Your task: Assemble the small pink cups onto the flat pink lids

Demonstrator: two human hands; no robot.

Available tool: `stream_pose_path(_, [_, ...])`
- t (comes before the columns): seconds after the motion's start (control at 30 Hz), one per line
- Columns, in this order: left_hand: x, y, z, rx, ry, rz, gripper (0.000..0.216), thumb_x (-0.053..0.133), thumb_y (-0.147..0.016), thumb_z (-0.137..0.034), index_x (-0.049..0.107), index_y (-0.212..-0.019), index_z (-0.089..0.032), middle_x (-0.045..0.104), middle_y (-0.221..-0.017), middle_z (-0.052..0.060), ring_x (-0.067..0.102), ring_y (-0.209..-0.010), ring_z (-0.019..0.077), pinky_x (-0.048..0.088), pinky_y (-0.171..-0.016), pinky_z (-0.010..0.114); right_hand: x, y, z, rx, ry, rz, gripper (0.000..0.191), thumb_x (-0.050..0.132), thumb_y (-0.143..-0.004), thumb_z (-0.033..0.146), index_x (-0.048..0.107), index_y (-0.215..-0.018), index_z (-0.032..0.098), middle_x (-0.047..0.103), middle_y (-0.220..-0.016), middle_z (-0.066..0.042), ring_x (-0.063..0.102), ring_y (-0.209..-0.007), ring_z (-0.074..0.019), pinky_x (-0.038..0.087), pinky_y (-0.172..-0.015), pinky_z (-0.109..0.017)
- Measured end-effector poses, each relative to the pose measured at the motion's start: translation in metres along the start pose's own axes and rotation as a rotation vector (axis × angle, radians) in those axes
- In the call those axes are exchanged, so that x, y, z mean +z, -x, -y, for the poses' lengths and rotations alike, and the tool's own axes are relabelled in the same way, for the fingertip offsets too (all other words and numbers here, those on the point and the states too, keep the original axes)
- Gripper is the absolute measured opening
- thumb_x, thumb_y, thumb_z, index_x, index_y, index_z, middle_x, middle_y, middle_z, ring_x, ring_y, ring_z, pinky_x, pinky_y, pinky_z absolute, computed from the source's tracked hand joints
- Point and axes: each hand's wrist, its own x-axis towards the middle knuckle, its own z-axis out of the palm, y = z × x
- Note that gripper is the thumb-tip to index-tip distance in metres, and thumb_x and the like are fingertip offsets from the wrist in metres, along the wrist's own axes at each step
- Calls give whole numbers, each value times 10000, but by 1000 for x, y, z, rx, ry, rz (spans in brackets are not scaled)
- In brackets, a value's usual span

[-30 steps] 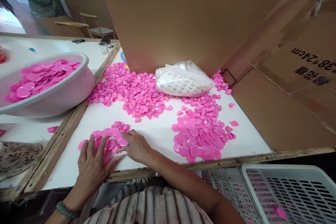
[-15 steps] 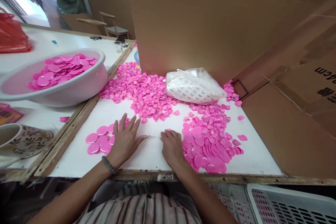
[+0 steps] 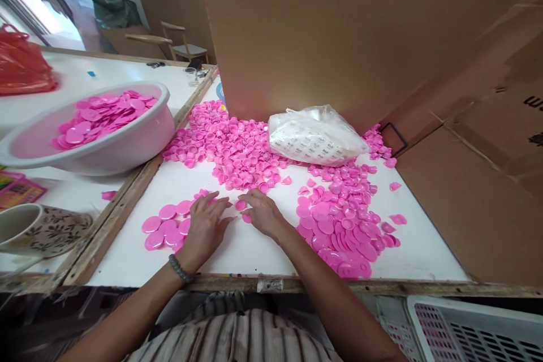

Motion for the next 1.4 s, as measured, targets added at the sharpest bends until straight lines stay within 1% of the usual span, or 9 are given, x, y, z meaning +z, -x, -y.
stream_pose_path(0.13, [-9,12,-5,-60,85,50,127,460,-834,-170,549,-922,-150,615,-901,75,514,-935,233,421,-794,373,12,-14,8,-8,83,40,113,585,-776,137,649,-858,183,561,-865,-24,534,-743,-122,431,-604,-213])
stream_pose_path(0.3, [-2,17,-23,-209,246,242,107,484,-828,-197,517,-927,-172,587,-860,33,559,-713,155,424,-606,259,9,-15,7,103,54,32,115,562,-786,146,648,-716,177,568,-791,-10,528,-694,-103,394,-595,-197])
stream_pose_path(0.4, [5,10,-29,-208,259,301,206,545,-797,-248,499,-987,-184,571,-925,31,563,-725,157,415,-606,258,-9,-4,-2,298,72,-26,106,587,-776,234,657,-725,173,594,-769,-18,532,-675,-116,388,-602,-217])
stream_pose_path(0.53, [17,-5,-32,-160,235,379,292,602,-753,-270,498,-1014,-190,557,-996,41,564,-850,184,411,-653,259,-30,16,-14,462,106,15,252,557,-789,387,661,-706,173,620,-720,-26,552,-660,-145,389,-597,-242])
stream_pose_path(0.67, [27,-11,-30,-160,248,359,226,570,-766,-202,516,-985,-194,575,-943,35,566,-835,183,405,-664,268,-37,34,-13,333,152,-120,226,557,-802,350,646,-914,175,612,-876,-57,548,-658,-139,416,-607,-261])
stream_pose_path(0.87, [35,-3,-27,-198,330,267,220,535,-777,-185,518,-996,-198,579,-920,24,565,-745,147,415,-637,254,-25,41,-8,107,250,-56,118,527,-817,150,641,-821,183,568,-840,-50,518,-787,-163,423,-634,-263])
stream_pose_path(1.07, [39,2,-27,-199,384,228,310,528,-770,-186,484,-1077,-194,587,-949,31,566,-740,139,430,-637,252,-23,45,-13,148,284,-178,80,550,-808,168,618,-766,166,546,-827,-49,485,-805,-175,405,-646,-272])
stream_pose_path(1.2, [42,3,-25,-227,402,230,336,533,-767,-190,468,-1096,-188,602,-927,31,573,-726,138,437,-628,253,-22,47,-10,143,283,-143,135,518,-828,164,601,-721,173,549,-794,-43,474,-781,-172,396,-633,-268])
stream_pose_path(1.4, [42,0,-26,-275,485,255,403,545,-768,-188,412,-1149,-194,619,-976,30,594,-717,122,455,-651,247,-10,40,7,16,206,-46,196,436,-861,135,613,-795,186,601,-828,-46,486,-810,-173,403,-679,-280])
